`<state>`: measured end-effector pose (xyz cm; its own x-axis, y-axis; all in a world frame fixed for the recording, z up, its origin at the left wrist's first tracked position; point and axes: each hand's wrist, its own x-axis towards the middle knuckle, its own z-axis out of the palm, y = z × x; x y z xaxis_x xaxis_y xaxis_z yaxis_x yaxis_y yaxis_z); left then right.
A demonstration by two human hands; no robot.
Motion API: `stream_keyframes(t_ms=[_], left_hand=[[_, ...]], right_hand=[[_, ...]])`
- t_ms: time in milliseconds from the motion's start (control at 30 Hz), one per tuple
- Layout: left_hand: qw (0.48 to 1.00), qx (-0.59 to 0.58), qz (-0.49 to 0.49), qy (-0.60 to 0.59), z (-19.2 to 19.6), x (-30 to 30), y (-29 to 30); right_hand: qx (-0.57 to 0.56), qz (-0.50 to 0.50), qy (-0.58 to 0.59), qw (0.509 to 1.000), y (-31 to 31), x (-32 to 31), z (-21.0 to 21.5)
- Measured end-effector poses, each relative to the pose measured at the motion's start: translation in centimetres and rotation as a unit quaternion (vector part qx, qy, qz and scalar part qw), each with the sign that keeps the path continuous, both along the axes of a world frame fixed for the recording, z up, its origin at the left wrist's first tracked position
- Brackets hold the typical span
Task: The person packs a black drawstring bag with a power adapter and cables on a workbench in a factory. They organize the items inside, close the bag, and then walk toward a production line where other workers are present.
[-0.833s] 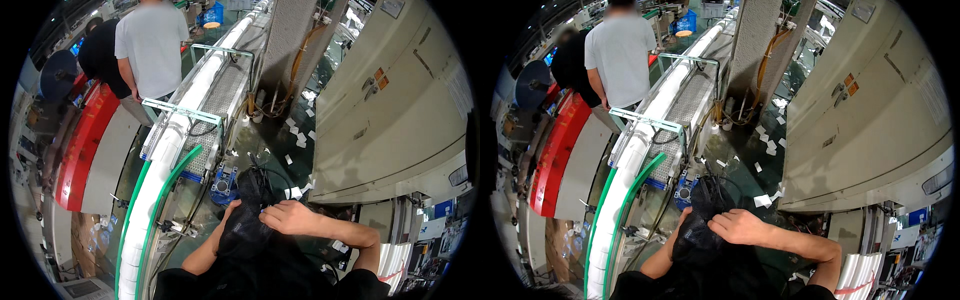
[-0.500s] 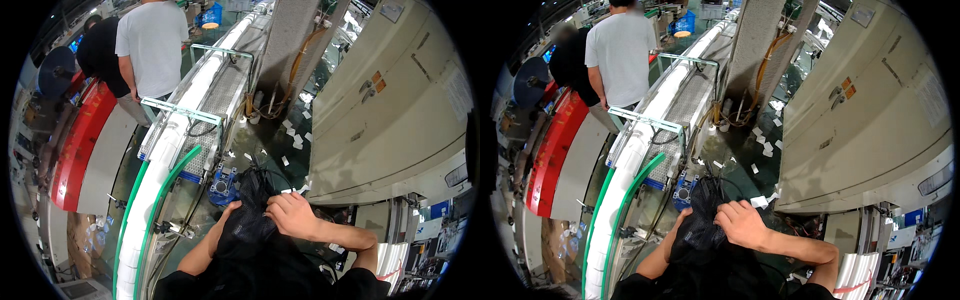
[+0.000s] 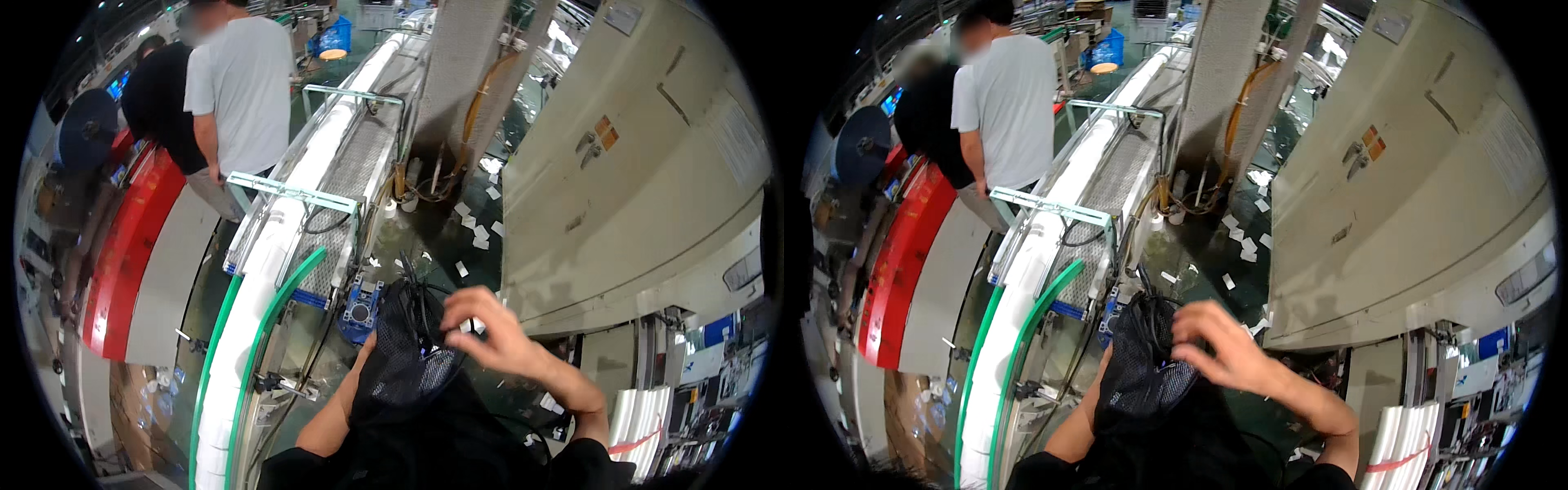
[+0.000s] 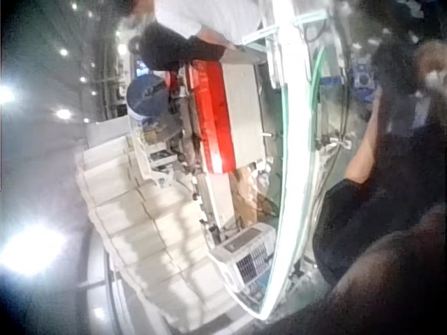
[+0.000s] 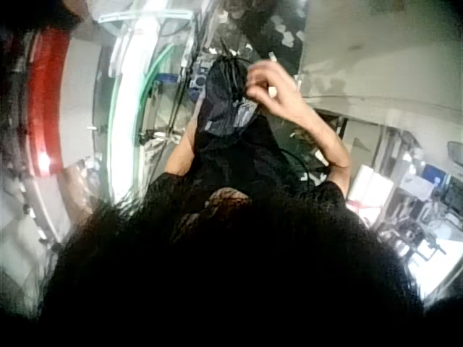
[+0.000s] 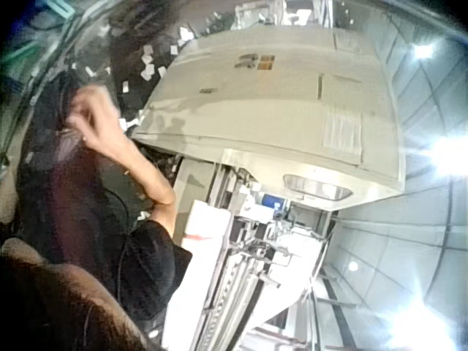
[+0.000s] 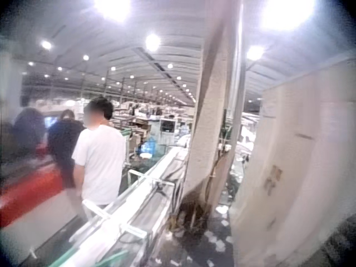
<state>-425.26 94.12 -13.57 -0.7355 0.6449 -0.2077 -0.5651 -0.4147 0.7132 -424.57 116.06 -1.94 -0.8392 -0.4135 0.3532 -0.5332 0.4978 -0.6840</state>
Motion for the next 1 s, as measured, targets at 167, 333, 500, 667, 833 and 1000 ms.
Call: stream_keyframes(t_ms=[167,333,500,667,833,1000], left_hand=[[0.992,0.086,-0.043,-0.078,-1.4,0.6,0.2],[0.982,0.123,-0.064,-0.127,-2.2,1.9,-0.2],[0.977,0.139,-0.071,-0.143,-2.6,1.9,-0.2],[0.972,0.147,-0.084,-0.162,-2.7,2.6,-0.8],[0.969,0.147,-0.099,-0.17,-2.7,2.9,-0.8],[0.965,0.151,-0.109,-0.182,-3.0,2.8,-0.4]], right_hand=[[0.038,-0.077,-0.036,0.996,0.6,-3.1,-0.1],[0.021,0.076,-0.202,0.976,0.1,-3.8,-0.5],[0.139,0.055,-0.049,0.988,-0.2,-3.7,-0.4],[0.069,0.105,-0.194,0.973,0.5,-3.8,0.4],[0.186,0.159,-0.121,0.962,0.8,-4.2,0.9],[0.322,0.158,-0.061,0.931,-0.5,-3.5,0.0]])
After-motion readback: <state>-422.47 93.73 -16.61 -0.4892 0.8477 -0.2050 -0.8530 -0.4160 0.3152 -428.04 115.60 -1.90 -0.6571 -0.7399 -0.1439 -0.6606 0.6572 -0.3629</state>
